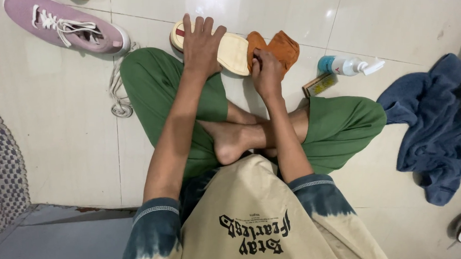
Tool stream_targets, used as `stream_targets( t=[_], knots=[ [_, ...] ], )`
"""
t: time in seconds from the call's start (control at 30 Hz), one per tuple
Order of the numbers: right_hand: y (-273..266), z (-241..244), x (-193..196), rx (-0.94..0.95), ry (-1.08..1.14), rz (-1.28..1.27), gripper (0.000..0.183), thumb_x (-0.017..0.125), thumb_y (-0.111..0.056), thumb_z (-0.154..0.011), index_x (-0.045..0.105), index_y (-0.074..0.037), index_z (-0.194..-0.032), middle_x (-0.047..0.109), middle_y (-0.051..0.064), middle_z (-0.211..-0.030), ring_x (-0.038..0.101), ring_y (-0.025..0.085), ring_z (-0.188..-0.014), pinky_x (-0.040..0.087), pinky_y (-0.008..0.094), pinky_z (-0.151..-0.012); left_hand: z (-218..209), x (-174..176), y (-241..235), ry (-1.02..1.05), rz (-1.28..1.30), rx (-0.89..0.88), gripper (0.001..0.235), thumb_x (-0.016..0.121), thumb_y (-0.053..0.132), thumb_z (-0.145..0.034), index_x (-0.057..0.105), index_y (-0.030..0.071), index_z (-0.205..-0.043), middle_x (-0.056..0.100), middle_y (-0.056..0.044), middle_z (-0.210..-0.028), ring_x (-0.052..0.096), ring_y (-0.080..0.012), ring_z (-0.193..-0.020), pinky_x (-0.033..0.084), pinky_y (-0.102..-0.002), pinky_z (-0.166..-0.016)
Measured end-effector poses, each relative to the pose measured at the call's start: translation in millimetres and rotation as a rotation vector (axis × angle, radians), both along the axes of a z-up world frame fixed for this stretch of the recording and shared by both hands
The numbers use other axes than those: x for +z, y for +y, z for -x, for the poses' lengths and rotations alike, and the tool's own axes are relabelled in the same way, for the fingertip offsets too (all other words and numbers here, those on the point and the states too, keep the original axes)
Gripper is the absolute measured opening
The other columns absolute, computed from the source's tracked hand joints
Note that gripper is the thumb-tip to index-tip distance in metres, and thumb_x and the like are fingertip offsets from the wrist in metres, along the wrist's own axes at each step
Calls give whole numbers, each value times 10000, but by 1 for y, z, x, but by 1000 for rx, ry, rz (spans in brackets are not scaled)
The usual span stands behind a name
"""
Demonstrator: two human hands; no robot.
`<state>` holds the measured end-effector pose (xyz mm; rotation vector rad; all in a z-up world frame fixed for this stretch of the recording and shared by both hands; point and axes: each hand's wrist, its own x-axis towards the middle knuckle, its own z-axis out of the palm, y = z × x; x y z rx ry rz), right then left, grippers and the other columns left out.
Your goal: The person sits on the floor and cleans the sole of a shoe using a small brush and a spray bottle. They apply the spray to the sole, scrub it with the brush, and then wipe the area with an orange cloth.
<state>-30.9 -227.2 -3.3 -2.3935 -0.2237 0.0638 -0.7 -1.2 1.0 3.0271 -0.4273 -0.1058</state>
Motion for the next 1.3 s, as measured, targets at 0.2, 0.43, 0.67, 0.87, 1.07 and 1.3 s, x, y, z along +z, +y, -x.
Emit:
stream_targets(
  t=[0.2,0.43,0.67,0.87,1.07,1.3],
  knots=[
    [5,-2,0,1,37,25,220,520,14,-942,704,-9,-1061,713,142,-934,646,318,-857,495,425,-687,1,-4,2,-46,49,-7,907,896,399,-450,633,181,-1290,566,-151,-1236,487,-391,-1189,152,-654,-1164],
    [9,22,-1,-18,17,-40,234,518,-16,-967,690,16,-1123,732,167,-1038,669,332,-933,522,424,-785,2,1,0,-26,20,-3,869,889,391,-506,630,189,-1310,565,-147,-1250,481,-377,-1205,155,-646,-1172],
    [12,42,-2,-18,-4,-61,237,529,17,-968,682,34,-1149,720,187,-1068,676,342,-976,542,425,-848,3,3,0,9,-10,5,894,896,441,-502,611,208,-1317,556,-135,-1255,478,-370,-1212,137,-636,-1178],
    [13,61,10,-5,1,-50,222,541,24,-973,679,27,-1147,703,186,-985,659,329,-907,522,410,-813,4,1,1,-50,19,-1,847,890,359,-490,637,197,-1281,562,-132,-1223,489,-372,-1179,165,-638,-1167],
    [11,69,15,53,9,-58,222,532,32,-993,669,50,-1167,664,202,-954,638,331,-866,516,414,-761,2,-2,2,-10,-1,-1,934,906,460,-458,616,204,-1307,551,-132,-1263,462,-372,-1219,150,-641,-1169],
    [11,68,35,174,206,-54,134,479,55,-854,585,-21,-885,655,199,-802,604,299,-716,421,461,-630,1,-2,2,-59,1,-16,920,906,440,-435,631,202,-1280,567,-133,-1231,490,-377,-1168,189,-644,-1141]
  ],
)
